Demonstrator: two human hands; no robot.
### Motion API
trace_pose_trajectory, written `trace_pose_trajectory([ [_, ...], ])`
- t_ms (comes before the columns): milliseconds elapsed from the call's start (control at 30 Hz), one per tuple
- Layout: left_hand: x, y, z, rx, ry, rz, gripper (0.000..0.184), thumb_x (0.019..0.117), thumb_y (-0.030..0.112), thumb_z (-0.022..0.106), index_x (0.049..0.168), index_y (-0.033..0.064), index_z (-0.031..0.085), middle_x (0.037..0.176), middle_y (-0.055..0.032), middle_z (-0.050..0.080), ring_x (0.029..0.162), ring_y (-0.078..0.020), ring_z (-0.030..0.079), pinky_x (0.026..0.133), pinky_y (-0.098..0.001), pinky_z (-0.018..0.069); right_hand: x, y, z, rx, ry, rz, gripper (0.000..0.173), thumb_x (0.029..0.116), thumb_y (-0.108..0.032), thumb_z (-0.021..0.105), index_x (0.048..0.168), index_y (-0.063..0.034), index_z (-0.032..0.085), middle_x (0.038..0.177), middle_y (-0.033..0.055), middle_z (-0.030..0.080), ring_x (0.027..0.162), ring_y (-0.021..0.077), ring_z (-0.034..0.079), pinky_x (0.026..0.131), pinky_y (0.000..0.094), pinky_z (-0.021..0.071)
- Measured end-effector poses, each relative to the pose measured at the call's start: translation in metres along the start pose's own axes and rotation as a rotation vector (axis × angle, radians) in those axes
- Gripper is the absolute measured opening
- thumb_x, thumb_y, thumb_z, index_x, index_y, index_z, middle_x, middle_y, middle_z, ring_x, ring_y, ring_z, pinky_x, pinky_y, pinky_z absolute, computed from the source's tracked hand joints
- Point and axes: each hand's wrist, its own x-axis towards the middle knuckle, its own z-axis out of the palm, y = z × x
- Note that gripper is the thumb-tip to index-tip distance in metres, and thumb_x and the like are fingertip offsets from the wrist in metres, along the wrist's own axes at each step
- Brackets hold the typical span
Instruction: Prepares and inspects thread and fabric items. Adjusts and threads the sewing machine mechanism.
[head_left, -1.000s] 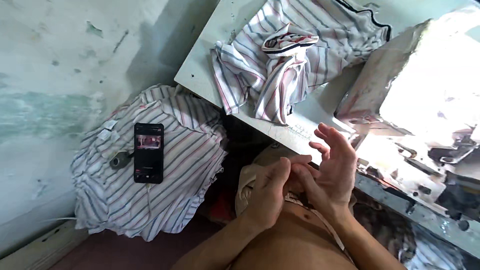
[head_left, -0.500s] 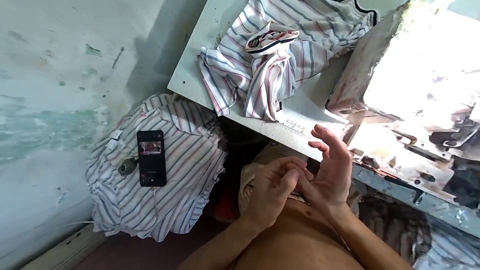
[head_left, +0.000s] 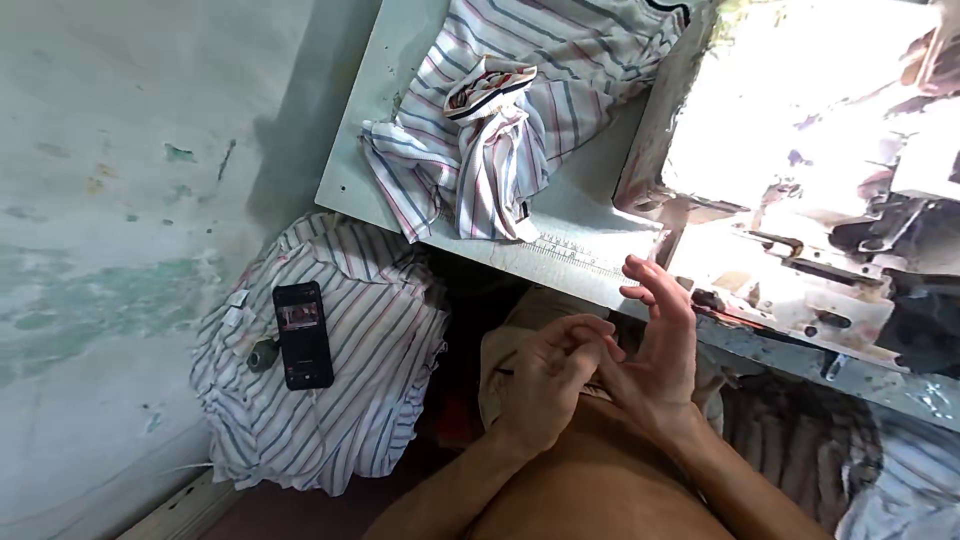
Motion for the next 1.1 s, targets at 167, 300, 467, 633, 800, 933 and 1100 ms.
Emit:
trace_pose_trajectory([
  [167, 0.004, -0.005, 0.008, -0.003, 0.000, -0.059, 0.021, 0.1015, -0.001, 0.049, 0.111, 0.0024, 0.067, 0.094, 0.0007, 0.071, 0.088, -0.0065, 0.068, 0.080, -0.0244, 0.0573, -0.006, 0.004, -0.005, 0.010, 0.020, 0.015, 0.058, 0.0947, -0.025, 0.070, 0.145, -0.0159, 0.043, 0.145, 0.0107, 0.052, 0.133, 0.0180, 0.052, 0.106, 0.0337, 0.0474],
  [300, 0.008, -0.012, 0.013, 0.017, -0.023, -0.080, 0.019, 0.1020, 0.002, 0.051, 0.112, 0.0024, 0.067, 0.094, 0.0004, 0.071, 0.088, -0.0064, 0.068, 0.080, -0.0243, 0.0572, -0.009, 0.009, -0.013, 0.039, 0.037, 0.034, 0.058, 0.0952, -0.025, 0.071, 0.146, -0.0149, 0.044, 0.145, 0.0114, 0.052, 0.132, 0.0177, 0.054, 0.104, 0.0324, 0.0498],
  [467, 0.012, -0.016, 0.020, 0.068, -0.040, -0.095, 0.015, 0.1018, 0.007, 0.055, 0.111, 0.0030, 0.067, 0.094, 0.0027, 0.071, 0.087, -0.0052, 0.067, 0.079, -0.0241, 0.0569, -0.013, 0.013, -0.021, 0.029, 0.050, 0.054, 0.055, 0.0970, -0.027, 0.069, 0.144, -0.0101, 0.046, 0.140, 0.0162, 0.055, 0.121, 0.0182, 0.060, 0.099, 0.0307, 0.0518],
  [633, 0.016, -0.019, 0.026, 0.098, -0.069, -0.117, 0.015, 0.1011, 0.010, 0.059, 0.111, 0.0037, 0.068, 0.093, 0.0022, 0.071, 0.087, -0.0051, 0.067, 0.079, -0.0238, 0.0568, -0.013, 0.015, -0.026, 0.037, 0.085, 0.039, 0.050, 0.0987, -0.024, 0.067, 0.142, -0.0086, 0.047, 0.135, 0.0173, 0.058, 0.116, 0.0179, 0.062, 0.096, 0.0289, 0.0535],
  [800, 0.022, -0.021, 0.028, 0.123, -0.136, -0.150, 0.022, 0.1013, 0.020, 0.064, 0.116, 0.0047, 0.069, 0.101, 0.0007, 0.072, 0.093, -0.0072, 0.068, 0.085, -0.0271, 0.0577, -0.013, 0.015, -0.036, 0.063, 0.126, 0.051, 0.049, 0.0984, -0.021, 0.069, 0.140, -0.0087, 0.047, 0.129, 0.0166, 0.061, 0.108, 0.0156, 0.066, 0.091, 0.0273, 0.0575],
  [933, 0.023, -0.024, 0.030, 0.216, -0.118, -0.148, 0.019, 0.1018, 0.020, 0.062, 0.112, 0.0072, 0.071, 0.097, 0.0014, 0.072, 0.087, -0.0053, 0.068, 0.081, -0.0252, 0.0584, -0.013, 0.009, -0.037, 0.046, 0.116, 0.055, 0.044, 0.0982, -0.012, 0.063, 0.139, -0.0009, 0.050, 0.127, 0.0200, 0.064, 0.110, 0.0182, 0.067, 0.092, 0.0297, 0.0579],
  [1100, 0.021, -0.025, 0.035, 0.273, -0.081, -0.216, 0.013, 0.0994, 0.021, 0.066, 0.103, 0.0113, 0.075, 0.088, 0.0018, 0.073, 0.079, -0.0043, 0.070, 0.076, -0.0238, 0.0603, -0.019, 0.002, -0.042, -0.110, 0.075, 0.000, 0.034, 0.0996, -0.013, 0.055, 0.131, -0.0007, 0.059, 0.119, 0.0177, 0.069, 0.106, 0.0244, 0.069, 0.088, 0.0365, 0.0578],
])
